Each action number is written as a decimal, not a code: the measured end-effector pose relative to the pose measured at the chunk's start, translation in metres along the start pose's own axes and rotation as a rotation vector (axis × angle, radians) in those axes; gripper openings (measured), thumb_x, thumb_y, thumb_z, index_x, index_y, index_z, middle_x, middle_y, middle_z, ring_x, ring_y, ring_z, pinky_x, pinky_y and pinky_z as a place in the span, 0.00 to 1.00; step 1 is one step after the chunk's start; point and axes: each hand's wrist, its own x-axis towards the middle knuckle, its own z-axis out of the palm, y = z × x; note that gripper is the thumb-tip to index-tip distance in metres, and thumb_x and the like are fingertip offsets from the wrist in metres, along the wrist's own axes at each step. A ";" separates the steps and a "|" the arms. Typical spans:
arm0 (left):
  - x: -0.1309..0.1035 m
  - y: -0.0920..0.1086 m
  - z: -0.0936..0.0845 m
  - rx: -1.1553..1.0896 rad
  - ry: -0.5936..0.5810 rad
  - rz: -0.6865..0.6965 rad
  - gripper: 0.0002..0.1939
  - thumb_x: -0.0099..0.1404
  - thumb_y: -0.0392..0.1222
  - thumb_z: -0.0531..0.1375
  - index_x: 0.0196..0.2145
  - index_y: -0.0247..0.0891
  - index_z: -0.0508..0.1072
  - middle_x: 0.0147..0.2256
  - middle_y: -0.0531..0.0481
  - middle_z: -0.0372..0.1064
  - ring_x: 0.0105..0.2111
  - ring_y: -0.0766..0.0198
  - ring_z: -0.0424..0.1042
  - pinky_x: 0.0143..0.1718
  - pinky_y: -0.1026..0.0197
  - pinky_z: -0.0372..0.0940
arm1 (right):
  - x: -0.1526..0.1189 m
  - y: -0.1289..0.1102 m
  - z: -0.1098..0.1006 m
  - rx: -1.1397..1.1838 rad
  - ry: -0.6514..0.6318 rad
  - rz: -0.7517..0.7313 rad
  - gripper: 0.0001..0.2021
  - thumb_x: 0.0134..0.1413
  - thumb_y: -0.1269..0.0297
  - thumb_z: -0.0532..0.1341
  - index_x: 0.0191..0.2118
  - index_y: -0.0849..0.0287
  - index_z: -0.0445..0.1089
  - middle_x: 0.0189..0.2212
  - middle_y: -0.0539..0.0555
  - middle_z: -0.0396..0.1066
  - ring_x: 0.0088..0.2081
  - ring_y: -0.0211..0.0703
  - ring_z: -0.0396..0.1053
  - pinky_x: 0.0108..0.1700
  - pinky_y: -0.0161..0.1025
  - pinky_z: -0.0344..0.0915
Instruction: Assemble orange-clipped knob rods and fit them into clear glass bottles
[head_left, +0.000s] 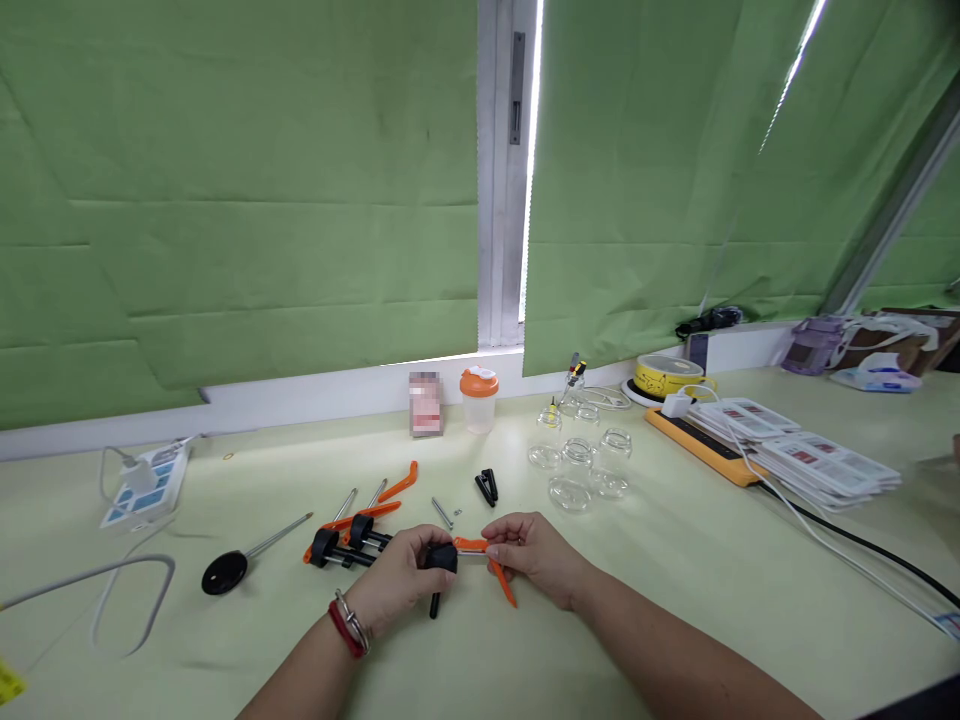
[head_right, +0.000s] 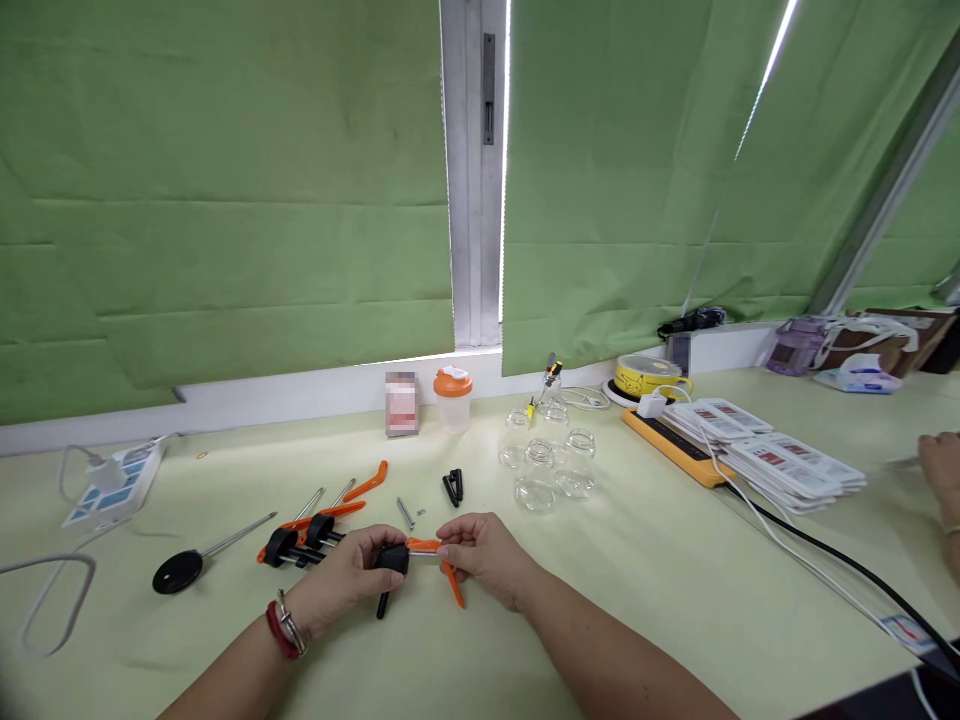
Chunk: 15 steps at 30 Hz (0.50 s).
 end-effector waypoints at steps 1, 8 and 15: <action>0.000 -0.001 0.000 0.007 -0.016 0.005 0.16 0.47 0.32 0.63 0.37 0.34 0.70 0.30 0.53 0.65 0.30 0.67 0.63 0.32 0.64 0.59 | 0.000 0.000 0.000 -0.002 -0.005 -0.002 0.20 0.35 0.60 0.71 0.36 0.65 0.71 0.25 0.51 0.72 0.27 0.38 0.69 0.30 0.36 0.65; -0.001 -0.004 0.002 0.028 -0.075 0.038 0.14 0.46 0.34 0.65 0.33 0.34 0.70 0.28 0.55 0.63 0.28 0.68 0.61 0.30 0.65 0.58 | -0.004 -0.004 0.003 -0.029 -0.027 0.004 0.17 0.35 0.61 0.71 0.34 0.65 0.73 0.23 0.51 0.72 0.25 0.35 0.67 0.29 0.35 0.64; 0.000 -0.008 0.001 0.022 -0.119 0.059 0.14 0.48 0.35 0.66 0.34 0.34 0.69 0.29 0.55 0.62 0.29 0.68 0.60 0.31 0.64 0.58 | -0.004 -0.004 0.002 -0.061 -0.089 -0.022 0.16 0.37 0.59 0.70 0.35 0.63 0.75 0.26 0.52 0.72 0.27 0.36 0.66 0.32 0.36 0.64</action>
